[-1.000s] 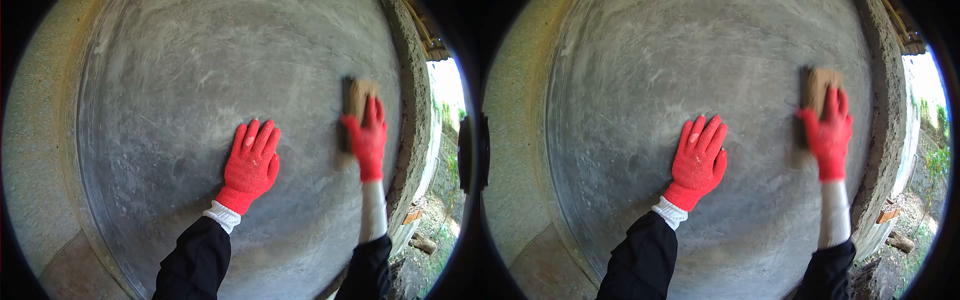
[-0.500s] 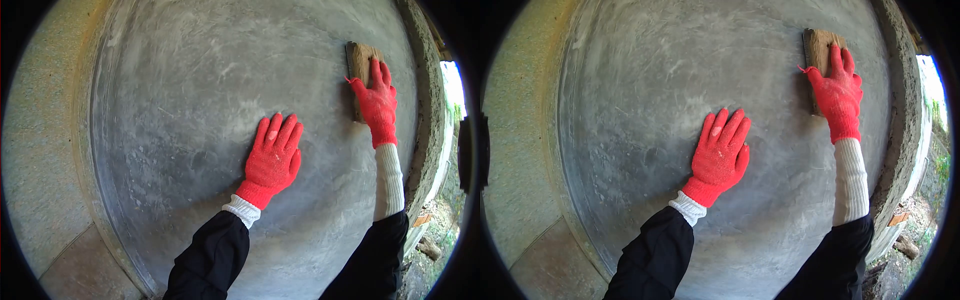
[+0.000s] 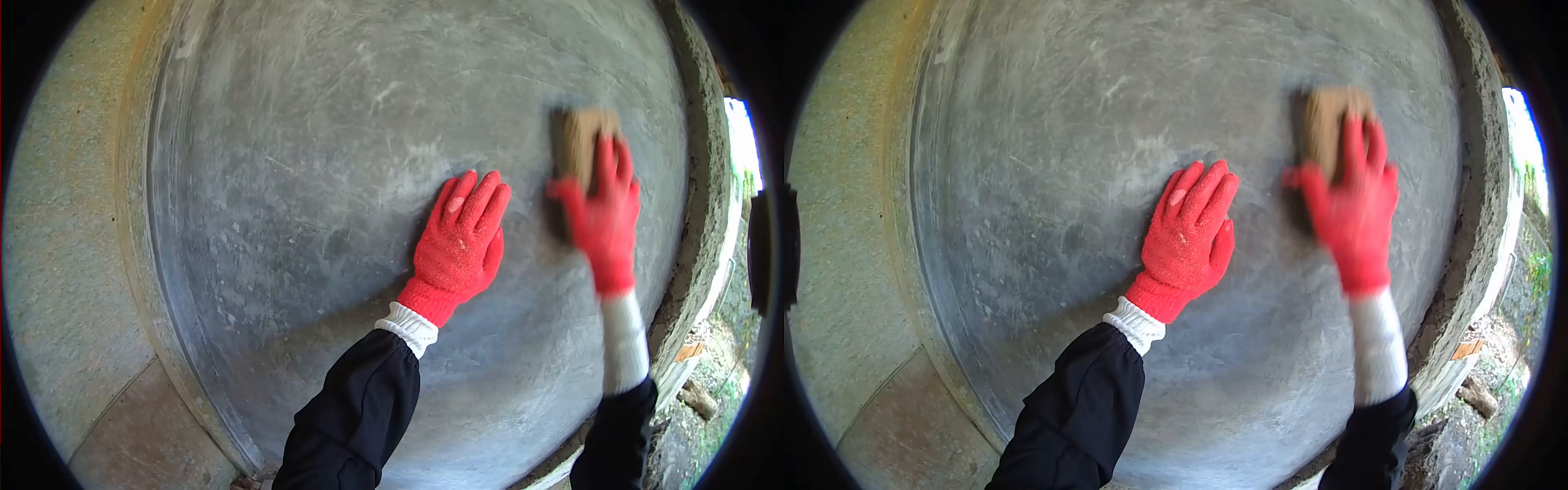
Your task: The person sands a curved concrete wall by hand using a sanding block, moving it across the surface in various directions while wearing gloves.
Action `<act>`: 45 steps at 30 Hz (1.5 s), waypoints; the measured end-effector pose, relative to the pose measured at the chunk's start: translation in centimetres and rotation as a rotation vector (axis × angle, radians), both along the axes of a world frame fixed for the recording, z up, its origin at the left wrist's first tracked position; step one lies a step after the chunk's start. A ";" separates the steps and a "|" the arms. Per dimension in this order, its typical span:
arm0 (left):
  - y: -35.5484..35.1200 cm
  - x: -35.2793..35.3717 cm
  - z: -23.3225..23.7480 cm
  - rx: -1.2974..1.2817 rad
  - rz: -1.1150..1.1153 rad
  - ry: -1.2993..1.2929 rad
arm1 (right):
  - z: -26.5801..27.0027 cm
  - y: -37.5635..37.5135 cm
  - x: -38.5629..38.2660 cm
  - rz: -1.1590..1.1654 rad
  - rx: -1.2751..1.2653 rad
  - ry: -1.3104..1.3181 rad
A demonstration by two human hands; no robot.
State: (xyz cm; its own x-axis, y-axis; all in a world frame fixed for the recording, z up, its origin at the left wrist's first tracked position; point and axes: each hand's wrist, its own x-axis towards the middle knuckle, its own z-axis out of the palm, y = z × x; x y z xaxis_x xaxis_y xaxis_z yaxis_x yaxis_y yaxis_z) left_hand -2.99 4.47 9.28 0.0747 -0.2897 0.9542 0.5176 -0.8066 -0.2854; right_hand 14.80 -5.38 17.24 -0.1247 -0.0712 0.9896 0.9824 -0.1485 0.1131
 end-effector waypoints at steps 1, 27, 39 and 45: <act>0.0 0.1 0.0 0.003 -0.011 0.003 | 2.8 0.0 -0.9 0.010 0.023 0.130; 0.3 -0.7 -0.6 0.031 -0.088 -0.001 | -12.0 -0.5 -4.4 0.135 -0.115 0.098; 0.1 -2.9 -1.7 -0.032 -0.271 -0.017 | 1.9 2.1 -5.3 0.110 0.126 0.063; 2.1 -5.6 -0.2 0.066 -0.549 -0.115 | -7.1 0.0 -5.6 0.031 -0.132 0.085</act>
State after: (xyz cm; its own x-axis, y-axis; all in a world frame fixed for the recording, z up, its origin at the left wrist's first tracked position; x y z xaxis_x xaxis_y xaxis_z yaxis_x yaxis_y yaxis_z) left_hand -8.63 6.62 9.09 -0.2076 -0.3163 0.9257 0.0579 -0.9486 -0.3111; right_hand 9.16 -5.39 10.09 -0.0395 0.0574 0.9976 0.9931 -0.1077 0.0455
